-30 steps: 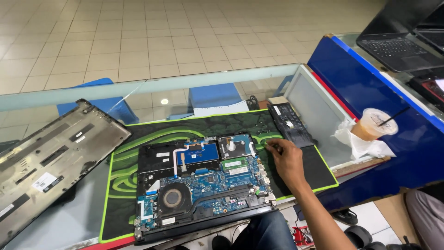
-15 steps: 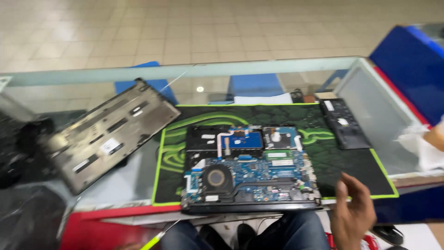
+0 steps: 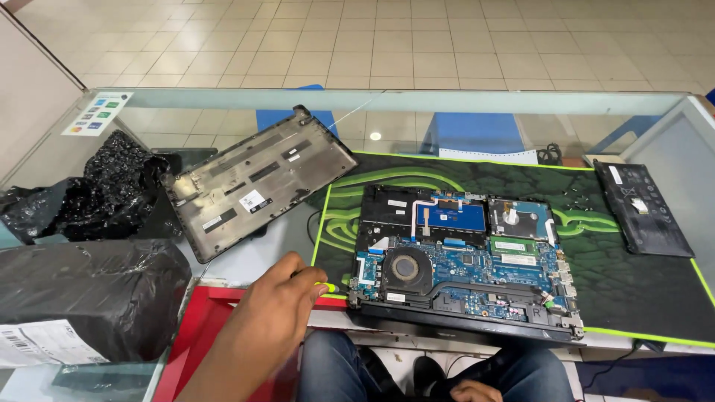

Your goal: Disassembling a laptop by removing the internal battery and disconnecting various ribbon cables and motherboard components.

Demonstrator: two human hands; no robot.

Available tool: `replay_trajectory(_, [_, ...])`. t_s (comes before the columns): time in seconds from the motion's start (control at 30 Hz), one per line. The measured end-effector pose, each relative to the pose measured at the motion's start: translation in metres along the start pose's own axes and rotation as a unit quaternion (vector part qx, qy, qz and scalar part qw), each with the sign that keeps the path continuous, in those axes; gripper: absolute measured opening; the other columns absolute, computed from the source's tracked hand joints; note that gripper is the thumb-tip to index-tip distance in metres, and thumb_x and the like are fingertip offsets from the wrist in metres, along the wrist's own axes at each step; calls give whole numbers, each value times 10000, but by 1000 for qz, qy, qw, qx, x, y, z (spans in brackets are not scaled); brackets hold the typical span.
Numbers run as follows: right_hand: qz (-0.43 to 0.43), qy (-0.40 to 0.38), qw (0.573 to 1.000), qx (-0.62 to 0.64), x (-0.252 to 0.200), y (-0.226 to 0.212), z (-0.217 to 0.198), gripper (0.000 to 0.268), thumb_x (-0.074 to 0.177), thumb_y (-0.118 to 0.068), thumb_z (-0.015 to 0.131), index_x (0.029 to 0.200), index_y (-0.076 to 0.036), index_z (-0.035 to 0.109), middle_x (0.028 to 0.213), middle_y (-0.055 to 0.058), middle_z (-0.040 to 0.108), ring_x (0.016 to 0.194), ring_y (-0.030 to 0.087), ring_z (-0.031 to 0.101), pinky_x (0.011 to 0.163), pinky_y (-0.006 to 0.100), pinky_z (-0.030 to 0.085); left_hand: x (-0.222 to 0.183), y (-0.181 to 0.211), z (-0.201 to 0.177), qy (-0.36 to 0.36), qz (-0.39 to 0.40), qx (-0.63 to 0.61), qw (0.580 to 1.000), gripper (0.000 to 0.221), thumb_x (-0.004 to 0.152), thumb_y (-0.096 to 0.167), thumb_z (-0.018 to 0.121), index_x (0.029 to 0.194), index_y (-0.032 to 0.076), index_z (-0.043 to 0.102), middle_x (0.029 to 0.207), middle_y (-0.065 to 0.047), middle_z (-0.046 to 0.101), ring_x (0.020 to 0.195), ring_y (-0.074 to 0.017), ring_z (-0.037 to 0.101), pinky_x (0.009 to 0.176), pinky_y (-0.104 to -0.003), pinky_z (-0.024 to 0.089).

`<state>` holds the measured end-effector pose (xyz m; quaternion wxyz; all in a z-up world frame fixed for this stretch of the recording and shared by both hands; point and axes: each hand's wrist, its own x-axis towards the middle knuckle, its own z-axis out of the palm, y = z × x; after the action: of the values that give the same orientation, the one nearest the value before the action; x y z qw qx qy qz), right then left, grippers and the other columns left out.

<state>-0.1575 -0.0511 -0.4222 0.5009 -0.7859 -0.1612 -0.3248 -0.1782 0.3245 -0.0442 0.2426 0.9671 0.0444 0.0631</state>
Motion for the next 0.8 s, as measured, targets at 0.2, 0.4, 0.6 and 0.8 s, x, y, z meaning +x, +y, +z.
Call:
replay_trajectory(0.2, [111,-153,981,43,101,-168,9,148,902,-342,817,960,-206,812,884,-72,839,848,119,739,828,276,567,12,-8,8,-13,25,6,1000,195,1126,272,621,1179,181,787,1041,-20,609,685,-328,690,683,-513,579])
replay_trajectory(0.4, [272,-275,922,-16,112,-186,14,146,863,-373,874,974,-278,881,957,-114,852,942,113,750,892,279,565,10,0,10,-14,83,125,989,129,1153,274,611,1195,185,695,1138,-25,569,715,-234,724,553,-450,641])
replay_trajectory(0.6, [175,-284,943,-6,172,-223,19,168,1012,-392,745,1049,-237,797,1046,-70,822,1033,144,768,910,334,563,32,14,3,-141,89,140,976,92,1137,122,605,1151,77,684,1092,-98,561,1000,-331,693,682,-570,612])
replay_trajectory(0.8, [16,-340,938,66,240,-223,55,193,1085,-245,700,1231,-121,727,1090,43,770,1005,220,714,890,376,558,66,39,-7,-212,114,212,947,298,884,-159,667,1111,34,684,1146,-147,640,854,-444,757,696,-636,628])
